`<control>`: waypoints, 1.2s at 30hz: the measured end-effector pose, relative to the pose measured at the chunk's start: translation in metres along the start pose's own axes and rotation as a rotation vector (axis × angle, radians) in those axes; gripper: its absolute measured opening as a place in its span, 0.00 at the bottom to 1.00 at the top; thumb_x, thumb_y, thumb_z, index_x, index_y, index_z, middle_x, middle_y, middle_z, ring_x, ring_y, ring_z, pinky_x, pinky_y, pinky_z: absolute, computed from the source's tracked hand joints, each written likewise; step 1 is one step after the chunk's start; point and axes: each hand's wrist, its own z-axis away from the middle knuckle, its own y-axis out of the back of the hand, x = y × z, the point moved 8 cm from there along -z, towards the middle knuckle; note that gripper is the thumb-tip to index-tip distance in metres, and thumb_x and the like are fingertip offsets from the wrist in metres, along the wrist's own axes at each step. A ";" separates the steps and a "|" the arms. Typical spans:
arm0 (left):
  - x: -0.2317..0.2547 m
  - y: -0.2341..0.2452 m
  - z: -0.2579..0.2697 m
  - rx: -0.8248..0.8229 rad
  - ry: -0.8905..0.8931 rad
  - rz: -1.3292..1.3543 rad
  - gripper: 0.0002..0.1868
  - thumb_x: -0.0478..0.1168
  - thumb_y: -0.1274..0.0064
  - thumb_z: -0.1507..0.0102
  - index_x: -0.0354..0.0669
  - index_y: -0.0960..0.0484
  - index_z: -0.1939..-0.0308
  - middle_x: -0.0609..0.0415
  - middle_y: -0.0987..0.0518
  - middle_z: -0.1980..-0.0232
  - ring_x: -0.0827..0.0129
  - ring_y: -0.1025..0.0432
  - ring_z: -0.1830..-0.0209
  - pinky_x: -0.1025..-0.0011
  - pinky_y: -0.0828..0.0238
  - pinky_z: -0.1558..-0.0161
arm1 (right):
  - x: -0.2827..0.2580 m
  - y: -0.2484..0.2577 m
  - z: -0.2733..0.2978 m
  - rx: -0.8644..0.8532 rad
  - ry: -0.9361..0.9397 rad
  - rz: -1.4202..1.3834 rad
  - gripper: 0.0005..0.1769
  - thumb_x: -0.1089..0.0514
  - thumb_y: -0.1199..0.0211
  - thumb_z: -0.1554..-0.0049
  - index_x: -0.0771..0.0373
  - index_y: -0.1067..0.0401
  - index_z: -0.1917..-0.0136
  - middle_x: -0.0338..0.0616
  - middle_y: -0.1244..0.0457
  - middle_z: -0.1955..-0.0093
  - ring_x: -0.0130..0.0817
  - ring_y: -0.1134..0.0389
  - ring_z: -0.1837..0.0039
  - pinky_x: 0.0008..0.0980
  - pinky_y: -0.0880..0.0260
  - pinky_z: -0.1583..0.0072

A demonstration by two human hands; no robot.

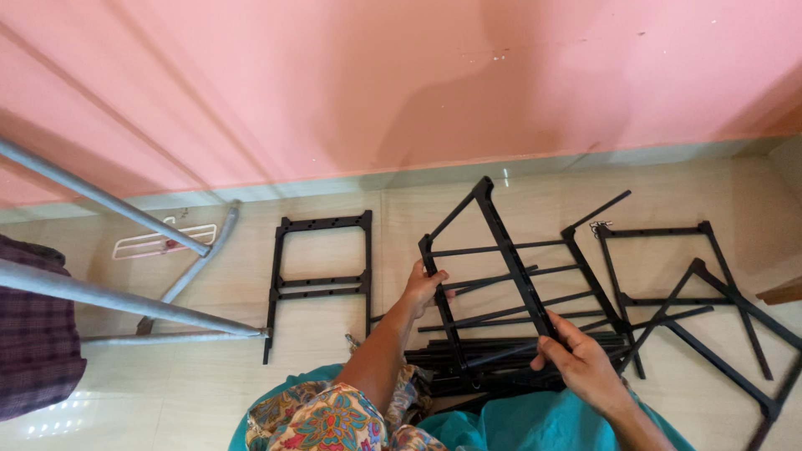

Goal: The person assembles a black metal frame by hand, connecting various metal rods and joints. They insert rods into slots and secure them to form a larger structure, working on the floor.

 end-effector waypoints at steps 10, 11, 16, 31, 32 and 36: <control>-0.007 -0.004 -0.009 -0.032 -0.031 0.061 0.30 0.37 0.46 0.33 0.51 0.43 0.30 0.47 0.24 0.55 0.60 0.23 0.67 0.55 0.17 0.66 | -0.012 0.003 0.000 0.059 -0.059 0.166 0.31 0.58 0.44 0.38 0.59 0.40 0.22 0.43 0.33 0.68 0.30 0.31 0.61 0.28 0.35 0.55; -0.009 -0.005 -0.009 -0.033 -0.031 0.068 0.31 0.37 0.46 0.34 0.52 0.43 0.30 0.48 0.24 0.55 0.60 0.23 0.67 0.54 0.17 0.65 | -0.015 0.004 0.001 0.077 -0.068 0.198 0.31 0.57 0.43 0.37 0.58 0.40 0.22 0.44 0.32 0.69 0.29 0.32 0.61 0.29 0.36 0.56; -0.032 0.006 -0.028 -0.009 0.021 0.026 0.34 0.36 0.46 0.35 0.56 0.45 0.28 0.53 0.25 0.55 0.61 0.24 0.65 0.55 0.19 0.61 | -0.028 -0.002 0.001 -0.034 -0.013 0.187 0.31 0.59 0.45 0.40 0.59 0.38 0.23 0.43 0.32 0.69 0.30 0.31 0.63 0.28 0.37 0.59; 0.022 0.021 -0.064 0.119 -0.699 -0.475 0.48 0.47 0.47 0.26 0.52 0.70 0.17 0.33 0.37 0.30 0.64 0.36 0.41 0.64 0.33 0.48 | -0.024 -0.012 -0.007 -0.042 -0.037 0.269 0.33 0.59 0.43 0.40 0.61 0.42 0.23 0.43 0.32 0.62 0.29 0.29 0.63 0.29 0.34 0.59; 0.017 0.023 -0.071 0.131 -0.606 -0.433 0.39 0.49 0.50 0.27 0.52 0.58 0.20 0.36 0.32 0.39 0.65 0.33 0.51 0.64 0.31 0.53 | -0.019 -0.009 -0.007 -0.050 -0.056 0.255 0.33 0.59 0.43 0.40 0.62 0.43 0.22 0.46 0.31 0.63 0.30 0.29 0.62 0.30 0.34 0.59; 0.014 0.021 -0.085 0.122 -0.351 -0.219 0.21 0.53 0.60 0.28 0.53 0.34 0.34 0.53 0.28 0.61 0.69 0.32 0.73 0.65 0.25 0.69 | -0.023 -0.023 -0.006 -0.232 -0.027 0.043 0.33 0.59 0.42 0.40 0.64 0.41 0.23 0.45 0.33 0.57 0.31 0.26 0.56 0.30 0.28 0.50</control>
